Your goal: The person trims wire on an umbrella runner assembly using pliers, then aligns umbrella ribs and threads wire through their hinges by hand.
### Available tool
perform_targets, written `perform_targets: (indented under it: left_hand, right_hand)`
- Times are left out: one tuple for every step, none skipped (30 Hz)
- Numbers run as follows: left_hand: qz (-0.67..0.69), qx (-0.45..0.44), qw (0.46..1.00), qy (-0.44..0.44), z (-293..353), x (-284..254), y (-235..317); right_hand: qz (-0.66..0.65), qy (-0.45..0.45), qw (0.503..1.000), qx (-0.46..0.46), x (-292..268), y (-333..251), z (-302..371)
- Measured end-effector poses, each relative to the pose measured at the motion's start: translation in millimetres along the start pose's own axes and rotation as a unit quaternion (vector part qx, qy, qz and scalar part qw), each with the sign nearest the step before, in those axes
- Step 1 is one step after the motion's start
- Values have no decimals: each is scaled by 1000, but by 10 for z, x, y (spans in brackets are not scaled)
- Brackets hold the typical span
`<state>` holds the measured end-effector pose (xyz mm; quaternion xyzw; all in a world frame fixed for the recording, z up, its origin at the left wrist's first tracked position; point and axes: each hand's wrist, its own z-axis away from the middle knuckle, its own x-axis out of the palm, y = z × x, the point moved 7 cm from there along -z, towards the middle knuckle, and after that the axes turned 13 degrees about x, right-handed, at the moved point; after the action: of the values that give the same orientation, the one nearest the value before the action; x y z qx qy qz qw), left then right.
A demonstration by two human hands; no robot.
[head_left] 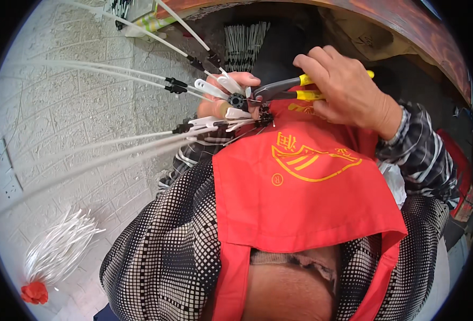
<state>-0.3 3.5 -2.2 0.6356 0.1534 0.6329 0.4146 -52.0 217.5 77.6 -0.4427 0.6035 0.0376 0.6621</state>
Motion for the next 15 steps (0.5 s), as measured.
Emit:
perform_targets:
  left_hand:
    - [1,-25,1000,-15,-11,-2,-47]
    - [4,-48,998,-27,-38,-10,-55]
    - [12,20,998,-59,-69,62,2]
    - [13,62,997,-46,-113,220,66]
    - [11,105,994,-33,-153,385,125]
    - [10,105,994,-35,-140,442,113]
    - [-6,112,994,-6,-143,412,127]
    - [-16,116,993,-3,-166,413,135]
    - [-27,120,992,-3,-184,380,152]
    - [-27,121,992,-3,-178,378,156]
    - [-38,118,992,15,-171,352,154]
    - [-38,119,992,22,-158,348,152]
    - [-38,122,991,30,-136,350,151]
    - [-32,121,992,24,-137,364,130]
    - [-27,119,992,21,-121,339,116]
  right_hand:
    - [62,28,997,-22,-6,-52,21]
    - [63,26,997,-24,6,-71,-13]
    - [110,136,984,-45,-106,-141,-45]
    - [155,244,955,-63,-226,-199,-27]
    - [168,263,948,-65,-237,-190,-32]
    - [168,265,947,-64,-206,-159,-33]
    - [176,273,943,-66,-144,-139,-54]
    - [185,282,939,-67,-82,-117,-71]
    - [162,277,945,-64,-28,-78,-93]
    - [162,277,945,-65,20,-82,-84]
    - [143,266,952,-56,68,-66,-85]
    - [124,255,958,-47,109,-46,-88]
    - [102,276,954,-61,112,-46,-81]
    - [100,276,954,-61,121,-31,-96]
    - [86,292,950,-66,106,-20,-93]
